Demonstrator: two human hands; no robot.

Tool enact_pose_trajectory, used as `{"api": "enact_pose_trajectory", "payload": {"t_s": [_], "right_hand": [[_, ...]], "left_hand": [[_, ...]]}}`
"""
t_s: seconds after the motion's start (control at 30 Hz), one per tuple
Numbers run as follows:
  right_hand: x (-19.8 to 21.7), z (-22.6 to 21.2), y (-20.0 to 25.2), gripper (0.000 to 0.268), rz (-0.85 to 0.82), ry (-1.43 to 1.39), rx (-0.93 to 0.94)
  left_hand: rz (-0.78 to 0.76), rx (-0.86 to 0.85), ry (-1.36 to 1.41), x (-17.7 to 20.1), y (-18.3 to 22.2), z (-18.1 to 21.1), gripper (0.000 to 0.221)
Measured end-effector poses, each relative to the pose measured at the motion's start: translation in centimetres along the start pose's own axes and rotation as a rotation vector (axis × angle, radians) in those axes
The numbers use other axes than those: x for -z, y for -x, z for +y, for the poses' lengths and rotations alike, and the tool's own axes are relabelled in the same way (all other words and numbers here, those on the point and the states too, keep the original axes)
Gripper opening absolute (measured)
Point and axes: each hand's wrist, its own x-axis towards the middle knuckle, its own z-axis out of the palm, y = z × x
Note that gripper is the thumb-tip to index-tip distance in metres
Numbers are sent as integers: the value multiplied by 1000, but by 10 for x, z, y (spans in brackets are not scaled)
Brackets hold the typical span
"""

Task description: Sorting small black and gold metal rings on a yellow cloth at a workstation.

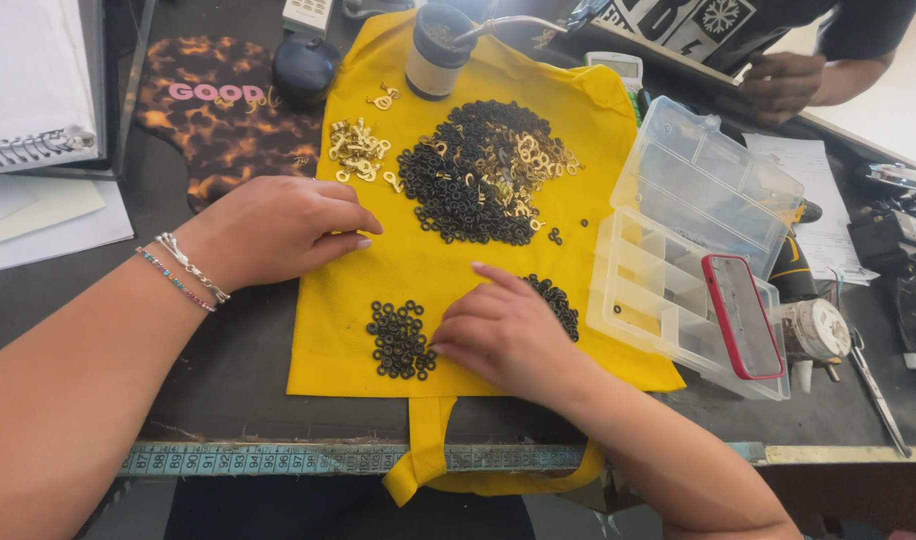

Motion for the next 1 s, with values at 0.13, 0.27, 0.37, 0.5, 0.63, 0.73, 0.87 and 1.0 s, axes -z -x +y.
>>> {"api": "enact_pose_trajectory", "payload": {"t_s": [0.13,0.27,0.37,0.5,0.63,0.73,0.87,1.0], "right_hand": [[2,15,-1,12,16,-44,40],[34,76,13,14,55,234,-105],[53,120,31,20,-63,381,-421],[61,122,31,27,-266,342,-653],[63,120,18,30,-356,400,-673],[63,120,15,27,-366,294,-757],[64,118,12,19,-369,266,-811],[61,126,16,13,-404,282,-802]], "left_hand": [[-31,12,12,5,0,5,21],[-42,36,13,6,0,8,21],[-63,57,11,8,-1,11,21],[-106,93,31,9,-3,13,21],[-158,62,-26,3,-4,6,26],[-155,57,-26,2,-3,6,27],[-120,44,-35,2,-3,7,25],[-110,46,-42,3,-3,6,25]]}}
